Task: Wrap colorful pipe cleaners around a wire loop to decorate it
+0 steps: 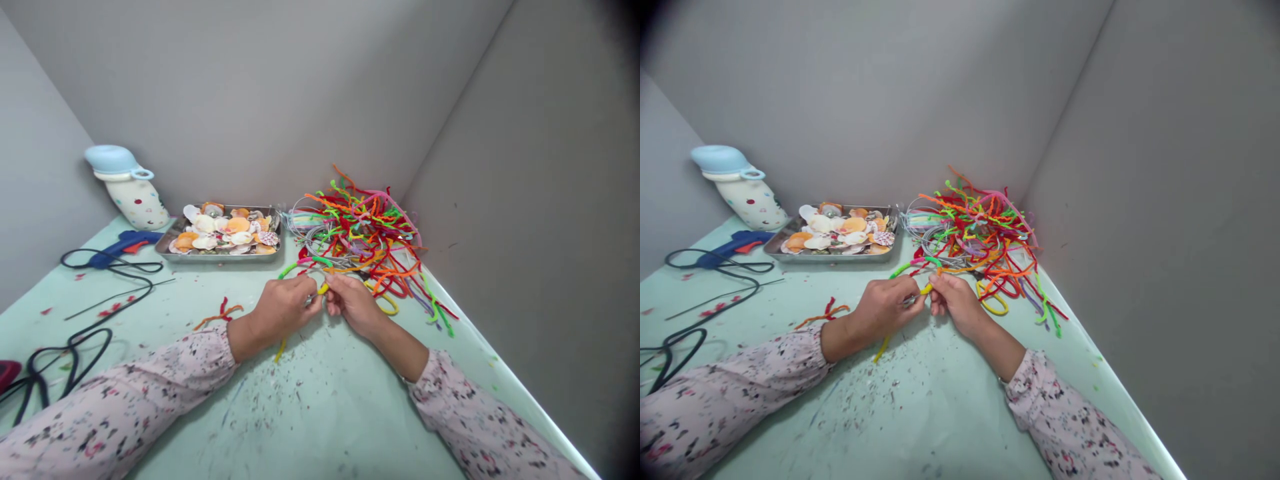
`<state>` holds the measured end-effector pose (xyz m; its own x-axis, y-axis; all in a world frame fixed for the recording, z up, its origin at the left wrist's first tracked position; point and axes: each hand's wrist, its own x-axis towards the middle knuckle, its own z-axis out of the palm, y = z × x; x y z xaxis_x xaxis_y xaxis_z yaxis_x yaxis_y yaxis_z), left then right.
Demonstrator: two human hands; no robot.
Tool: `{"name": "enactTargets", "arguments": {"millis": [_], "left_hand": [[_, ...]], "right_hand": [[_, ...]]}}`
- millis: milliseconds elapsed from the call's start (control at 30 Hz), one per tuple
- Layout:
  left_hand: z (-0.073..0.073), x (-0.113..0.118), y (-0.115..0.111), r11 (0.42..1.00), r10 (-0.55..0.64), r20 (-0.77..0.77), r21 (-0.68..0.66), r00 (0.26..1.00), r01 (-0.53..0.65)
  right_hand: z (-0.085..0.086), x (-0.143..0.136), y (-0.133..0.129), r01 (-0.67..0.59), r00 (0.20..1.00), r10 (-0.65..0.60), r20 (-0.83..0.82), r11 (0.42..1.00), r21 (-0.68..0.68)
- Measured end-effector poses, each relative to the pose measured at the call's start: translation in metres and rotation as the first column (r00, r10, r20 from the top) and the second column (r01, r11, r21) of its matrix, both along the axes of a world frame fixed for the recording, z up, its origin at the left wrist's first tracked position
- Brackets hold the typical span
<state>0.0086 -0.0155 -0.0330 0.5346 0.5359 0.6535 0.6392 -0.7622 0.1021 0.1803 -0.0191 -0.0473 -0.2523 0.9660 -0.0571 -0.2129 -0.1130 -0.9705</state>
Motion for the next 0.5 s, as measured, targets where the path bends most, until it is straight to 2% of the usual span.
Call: {"name": "enactTargets", "arguments": {"millis": [300,500], "left_hand": [[0.0026,0.0003,-0.0029,0.998,-0.001,-0.05,0.067,0.999,0.005],[0.0003,-0.0009,-0.0014,0.998,-0.019,0.026,-0.058,0.999,0.02]], "right_hand": [[0.0017,-0.0006,-0.0007,-0.032,0.999,0.032,0.011,0.999,0.014],[-0.0018,0.003,0.0017,-0.032,0.997,0.031,-0.076,0.999,-0.01]]}}
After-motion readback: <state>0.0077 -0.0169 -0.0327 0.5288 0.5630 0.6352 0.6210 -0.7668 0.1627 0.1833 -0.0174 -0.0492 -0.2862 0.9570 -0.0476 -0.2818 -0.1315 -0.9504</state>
